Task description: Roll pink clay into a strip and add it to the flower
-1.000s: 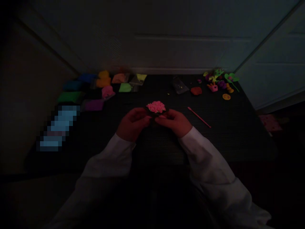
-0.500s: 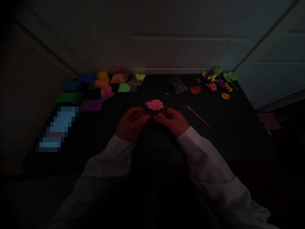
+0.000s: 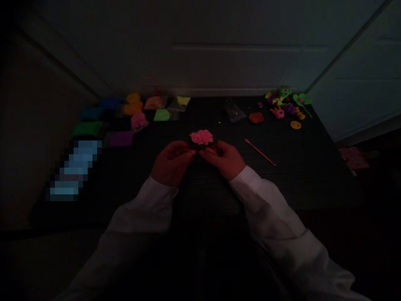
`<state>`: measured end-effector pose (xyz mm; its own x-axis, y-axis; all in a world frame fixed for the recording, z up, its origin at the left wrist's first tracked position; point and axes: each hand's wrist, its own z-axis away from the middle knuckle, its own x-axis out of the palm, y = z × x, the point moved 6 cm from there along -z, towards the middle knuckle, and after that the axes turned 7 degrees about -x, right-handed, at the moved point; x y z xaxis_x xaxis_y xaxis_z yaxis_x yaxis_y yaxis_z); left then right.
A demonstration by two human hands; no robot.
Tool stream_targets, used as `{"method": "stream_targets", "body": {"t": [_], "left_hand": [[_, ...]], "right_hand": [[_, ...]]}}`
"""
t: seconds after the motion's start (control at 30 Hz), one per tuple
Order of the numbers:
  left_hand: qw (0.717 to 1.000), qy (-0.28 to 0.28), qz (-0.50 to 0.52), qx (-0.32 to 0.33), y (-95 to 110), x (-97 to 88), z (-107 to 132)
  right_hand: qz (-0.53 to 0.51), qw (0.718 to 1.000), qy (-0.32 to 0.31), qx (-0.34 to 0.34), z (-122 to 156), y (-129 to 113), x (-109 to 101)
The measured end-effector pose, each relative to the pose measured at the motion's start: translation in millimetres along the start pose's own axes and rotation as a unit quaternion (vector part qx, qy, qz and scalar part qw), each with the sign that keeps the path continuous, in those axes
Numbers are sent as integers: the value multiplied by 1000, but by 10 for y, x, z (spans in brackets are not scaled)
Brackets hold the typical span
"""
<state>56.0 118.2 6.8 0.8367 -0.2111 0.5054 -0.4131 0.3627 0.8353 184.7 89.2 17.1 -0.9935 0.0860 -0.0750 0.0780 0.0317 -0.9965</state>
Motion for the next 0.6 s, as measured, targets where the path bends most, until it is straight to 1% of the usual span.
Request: {"method": "stream_targets", "body": {"t": [0.07,0.2,0.37,0.6], "left_hand": [[1000,0,-2,-1,-6,-5,-8],[1000,-8,-7,4,-2,-4,-13],[999,-12,-44,10,-6,-14,-15],[998,-27,-48,24,-18,-8,-17]], "right_hand": [[3,1000,-1,-7,-3,3,-2],[17,1000,6,1,-6,20,-14],[30,999,13,12,2,-3,-14],[-3,1000,-2,3,-2,-7,8]]}}
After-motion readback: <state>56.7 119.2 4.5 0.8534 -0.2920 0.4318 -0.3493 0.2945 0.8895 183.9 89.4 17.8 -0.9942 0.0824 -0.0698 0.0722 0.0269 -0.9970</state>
